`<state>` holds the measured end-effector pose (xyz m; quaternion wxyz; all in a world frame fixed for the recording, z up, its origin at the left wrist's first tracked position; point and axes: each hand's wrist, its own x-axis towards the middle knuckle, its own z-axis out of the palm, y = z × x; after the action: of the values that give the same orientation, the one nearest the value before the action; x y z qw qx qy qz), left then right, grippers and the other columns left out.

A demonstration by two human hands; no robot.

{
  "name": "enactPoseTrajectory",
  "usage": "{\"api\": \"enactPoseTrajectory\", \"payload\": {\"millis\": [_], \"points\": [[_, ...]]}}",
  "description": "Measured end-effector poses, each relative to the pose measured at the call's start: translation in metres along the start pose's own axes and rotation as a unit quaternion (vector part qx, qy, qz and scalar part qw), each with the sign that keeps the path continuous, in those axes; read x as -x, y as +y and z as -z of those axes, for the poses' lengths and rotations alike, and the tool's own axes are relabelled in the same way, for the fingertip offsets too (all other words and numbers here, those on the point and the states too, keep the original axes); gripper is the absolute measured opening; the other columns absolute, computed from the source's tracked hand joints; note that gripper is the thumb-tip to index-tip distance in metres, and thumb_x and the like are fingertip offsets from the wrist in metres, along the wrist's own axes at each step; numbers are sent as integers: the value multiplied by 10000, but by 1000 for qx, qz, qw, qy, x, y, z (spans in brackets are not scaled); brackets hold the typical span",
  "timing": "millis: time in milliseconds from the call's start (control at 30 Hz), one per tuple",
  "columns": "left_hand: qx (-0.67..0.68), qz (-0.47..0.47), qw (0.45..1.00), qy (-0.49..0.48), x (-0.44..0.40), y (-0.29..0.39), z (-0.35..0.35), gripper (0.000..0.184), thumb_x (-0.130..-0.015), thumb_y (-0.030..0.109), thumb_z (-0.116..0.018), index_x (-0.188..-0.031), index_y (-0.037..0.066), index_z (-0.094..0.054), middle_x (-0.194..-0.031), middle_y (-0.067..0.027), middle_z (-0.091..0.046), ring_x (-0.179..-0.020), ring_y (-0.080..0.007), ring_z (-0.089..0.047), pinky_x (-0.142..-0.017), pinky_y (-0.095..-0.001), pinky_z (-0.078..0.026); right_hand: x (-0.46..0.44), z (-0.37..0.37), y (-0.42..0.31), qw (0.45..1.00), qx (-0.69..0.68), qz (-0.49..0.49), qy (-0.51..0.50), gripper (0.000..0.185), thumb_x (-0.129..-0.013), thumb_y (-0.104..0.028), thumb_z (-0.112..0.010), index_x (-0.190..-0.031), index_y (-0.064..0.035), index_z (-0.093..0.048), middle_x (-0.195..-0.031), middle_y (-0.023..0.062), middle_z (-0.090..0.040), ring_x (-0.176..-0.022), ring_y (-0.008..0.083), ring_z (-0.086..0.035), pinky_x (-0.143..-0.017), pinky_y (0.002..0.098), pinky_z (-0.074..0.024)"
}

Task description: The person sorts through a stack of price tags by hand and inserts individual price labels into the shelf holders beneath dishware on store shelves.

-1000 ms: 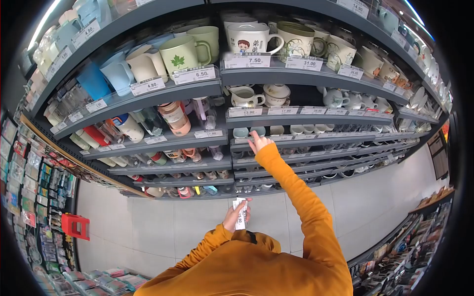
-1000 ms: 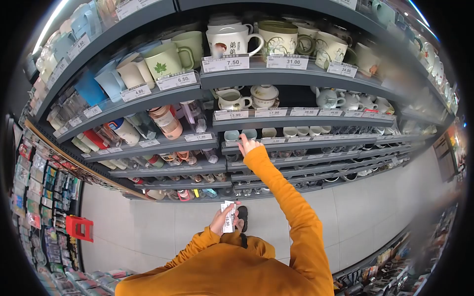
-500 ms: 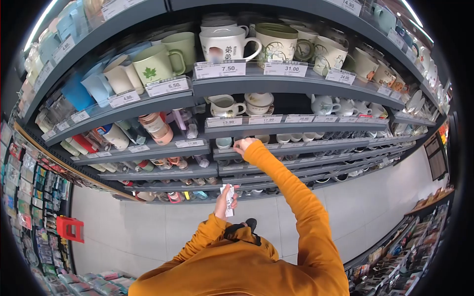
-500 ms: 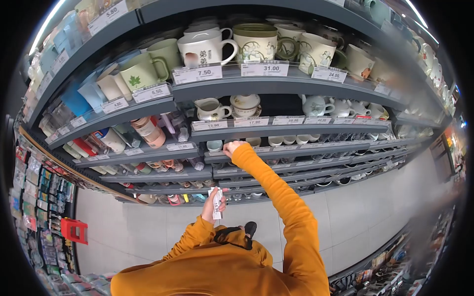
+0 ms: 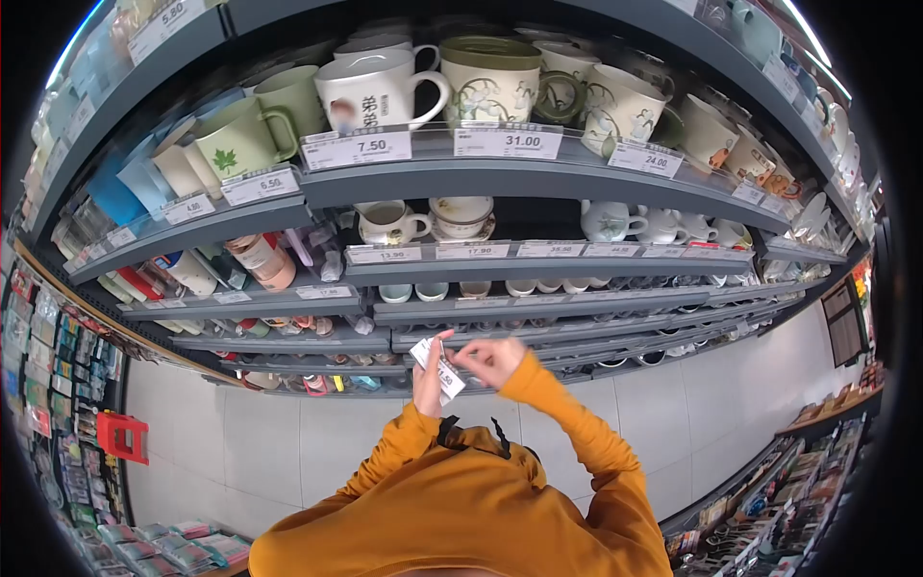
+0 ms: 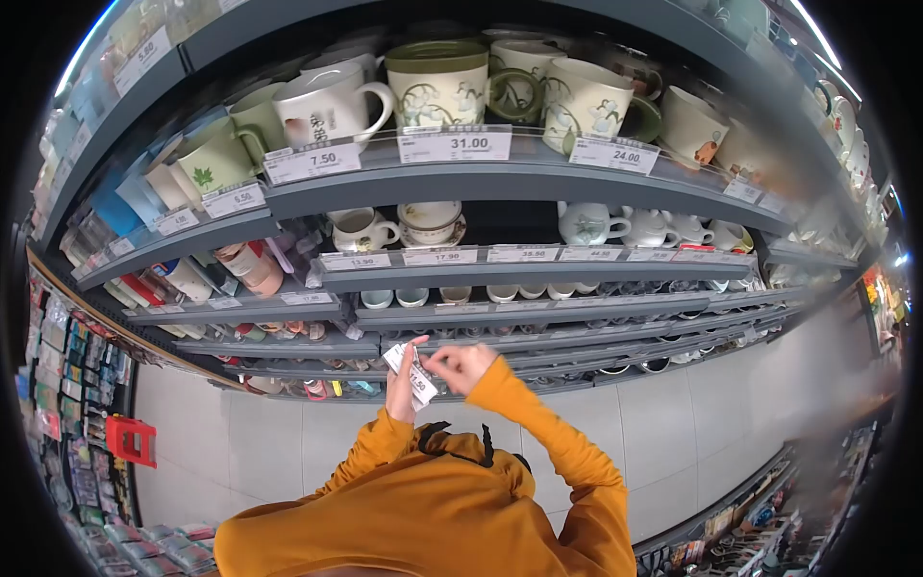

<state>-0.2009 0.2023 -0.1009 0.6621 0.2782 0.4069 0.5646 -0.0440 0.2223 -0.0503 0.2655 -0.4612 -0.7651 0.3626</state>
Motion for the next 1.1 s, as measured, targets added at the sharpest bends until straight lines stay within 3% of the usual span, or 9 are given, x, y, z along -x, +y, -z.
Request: {"api": "enactPoseTrajectory", "payload": {"millis": [67,133,200,300,567,700,933,1033,1100], "points": [[-5,7,1000,-9,-2,-12,0,403,-998,345,-424,-1236,31,-510,-761,-15,-538,-653,-80,-525,-594,-221,-455,-3,45,-14,972,141,89,166,206,-882,-313,-618,-959,-123,-637,-534,62,-604,-439,212,-602,-442,326,-469],[25,34,999,-24,6,-14,-10,409,-996,345,-427,-1241,25,-500,-761,-30,-552,-658,-113,-556,-608,-243,-472,-11,92,-38,954,151,80,247,275,-884,-308,-618,-1088,-126,-587,-527,58,-591,-452,235,-604,-437,334,-466],[40,43,998,-31,14,-14,-20,403,-995,329,-428,-1242,17,-488,-752,-46,-558,-670,-165,-598,-634,-274,-495,-26,121,-32,932,250,46,259,349,-893,-328,-596,-1178,-134,-545,-507,53,-572,-462,267,-598,-460,381,-474],[54,57,996,-51,27,-13,-31,396,-996,313,-425,-1279,38,-455,-732,-39,-537,-587,-142,-554,-554,-256,-468,-42,149,-9,925,311,67,207,187,-872,-308,-617,-968,-152,-650,-492,19,-567,-470,244,-589,-452,357,-444],[90,-67,994,10,60,-15,-86,508,-1004,457,-288,-1336,86,-390,-674,-23,-428,-470,-124,-475,-440,-241,-415,-11,182,-31,964,90,134,213,144,-877,-206,-648,-836,-68,-641,-445,-5,-523,-371,85,-471,-409,240,-343],[72,-107,991,21,67,-34,-114,579,-998,492,-245,-1319,31,-386,-673,-17,-424,-487,-120,-490,-431,-239,-420,43,149,-5,966,-258,13,-15,154,-885,-173,-657,-813,-39,-635,-483,-23,-541,-415,4,-423,-401,196,-311],[-88,-127,987,30,106,-81,-171,390,-1026,299,-320,-1261,19,-453,-803,-37,-586,-600,-70,-550,-545,-189,-444,123,100,52,938,-317,-94,-108,190,-893,-196,-650,-852,-11,-656,-529,-16,-567,-428,22,-457,-398,197,-326],[25,-86,995,45,117,-104,-179,372,-1017,309,-366,-1257,47,-477,-748,-30,-576,-623,-62,-560,-565,-194,-451,136,136,51,944,-294,-107,-104,159,-900,-197,-637,-905,-41,-668,-545,-14,-578,-437,31,-478,-405,198,-349],[80,-59,994,35,120,-111,-182,362,-1013,276,-382,-1295,53,-427,-731,-56,-570,-617,-139,-579,-581,-256,-484,127,175,37,969,-244,-22,10,168,-903,-201,-630,-961,-46,-658,-532,-8,-570,-441,37,-492,-414,201,-364]]}}
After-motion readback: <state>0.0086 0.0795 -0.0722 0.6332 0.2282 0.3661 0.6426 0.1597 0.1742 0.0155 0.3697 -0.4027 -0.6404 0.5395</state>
